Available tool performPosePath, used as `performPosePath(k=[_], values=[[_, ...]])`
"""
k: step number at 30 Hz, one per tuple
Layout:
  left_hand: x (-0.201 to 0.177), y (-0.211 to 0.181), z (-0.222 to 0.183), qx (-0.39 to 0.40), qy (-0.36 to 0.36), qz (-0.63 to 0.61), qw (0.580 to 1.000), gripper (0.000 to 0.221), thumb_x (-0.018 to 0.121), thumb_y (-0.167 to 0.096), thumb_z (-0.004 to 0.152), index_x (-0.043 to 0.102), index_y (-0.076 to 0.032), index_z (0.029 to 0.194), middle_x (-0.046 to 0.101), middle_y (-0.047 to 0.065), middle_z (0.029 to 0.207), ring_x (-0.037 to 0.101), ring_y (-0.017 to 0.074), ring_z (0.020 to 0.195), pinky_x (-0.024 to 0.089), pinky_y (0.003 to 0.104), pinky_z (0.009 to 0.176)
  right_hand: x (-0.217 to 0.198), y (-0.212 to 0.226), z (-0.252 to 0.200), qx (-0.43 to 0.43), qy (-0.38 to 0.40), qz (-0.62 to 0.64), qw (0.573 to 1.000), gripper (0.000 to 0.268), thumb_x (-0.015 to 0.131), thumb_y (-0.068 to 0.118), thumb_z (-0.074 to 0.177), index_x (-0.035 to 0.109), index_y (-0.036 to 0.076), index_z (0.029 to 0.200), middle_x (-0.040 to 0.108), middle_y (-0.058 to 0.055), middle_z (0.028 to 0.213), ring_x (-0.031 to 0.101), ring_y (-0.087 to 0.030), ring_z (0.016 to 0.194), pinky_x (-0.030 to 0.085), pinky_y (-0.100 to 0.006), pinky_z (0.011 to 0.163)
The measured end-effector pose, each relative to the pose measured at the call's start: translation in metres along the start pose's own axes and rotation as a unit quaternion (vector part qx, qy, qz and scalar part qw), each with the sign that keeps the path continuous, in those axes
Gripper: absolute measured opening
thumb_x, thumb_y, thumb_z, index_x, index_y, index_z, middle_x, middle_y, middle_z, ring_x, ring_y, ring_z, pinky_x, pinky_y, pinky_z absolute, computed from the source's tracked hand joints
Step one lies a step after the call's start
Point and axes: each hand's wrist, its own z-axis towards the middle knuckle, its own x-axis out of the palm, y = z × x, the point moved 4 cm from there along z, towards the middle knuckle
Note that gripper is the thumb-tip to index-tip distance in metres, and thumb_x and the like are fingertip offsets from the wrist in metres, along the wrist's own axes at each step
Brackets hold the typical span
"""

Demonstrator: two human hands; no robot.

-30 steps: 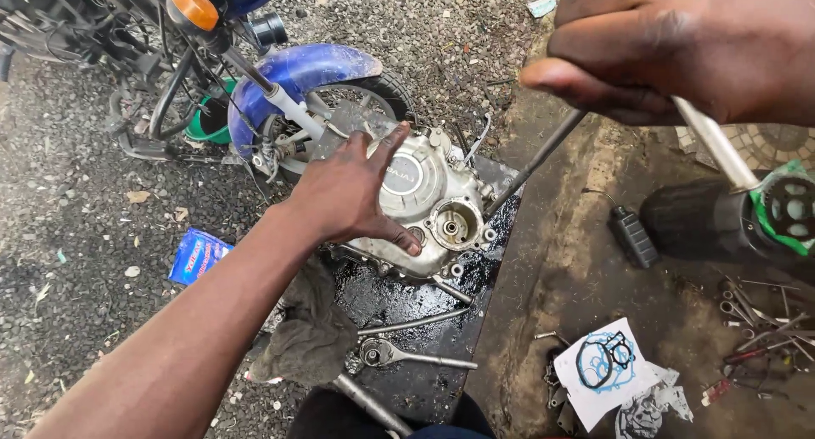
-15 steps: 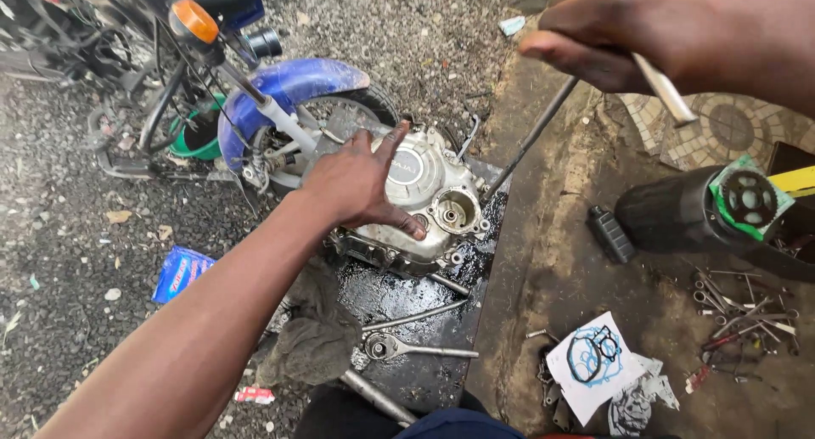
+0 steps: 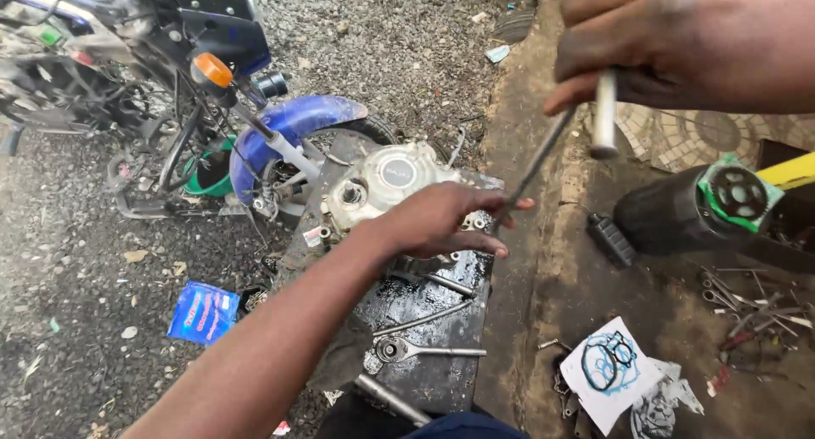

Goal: Unscrewing and removing bolts from a motorcycle engine casing using a T-handle wrench and then prying the casing open.

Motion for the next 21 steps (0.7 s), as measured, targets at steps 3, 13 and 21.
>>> performPosePath(k=[3, 13, 21], values=[[0.013, 0.003, 0.000, -0.034, 0.036, -0.127, 0.991, 0.046, 0.055, -0.053, 0.089, 0.067, -0.025, 0.123, 0.078, 0.001, 0.104, 0.075, 0.0172, 0.081, 0.060, 0.037, 0.080, 0.001, 0.007, -0.001, 0.048, 0.013, -0.001, 0.999, 0.033, 0.066, 0.041, 0.099, 0.068, 0.013, 0.083, 0.055, -0.002, 0.069, 0.055, -0.022, 0.059, 0.040, -0.041, 0.059], [0.034, 0.041, -0.011, -0.070, 0.001, 0.038, 0.997, 0.050, 0.045, -0.053, 0.097, 0.073, -0.012, 0.104, 0.070, 0.005, 0.079, 0.066, 0.0245, 0.066, 0.049, 0.040, 0.056, 0.027, 0.017, 0.008, -0.041, -0.011, -0.103, 0.994, 0.031, 0.064, 0.046, 0.100, 0.069, 0.020, 0.086, 0.058, 0.001, 0.080, 0.059, -0.026, 0.082, 0.049, -0.043, 0.074], [0.013, 0.026, -0.031, -0.117, -0.043, -0.005, 0.992, 0.050, 0.049, -0.058, 0.091, 0.074, -0.019, 0.108, 0.077, 0.003, 0.098, 0.071, 0.0237, 0.082, 0.052, 0.040, 0.067, 0.026, 0.022, 0.018, -0.116, -0.008, -0.167, 0.979, 0.026, 0.057, 0.043, 0.099, 0.074, 0.024, 0.101, 0.064, -0.004, 0.115, 0.062, -0.026, 0.115, 0.054, -0.041, 0.092]])
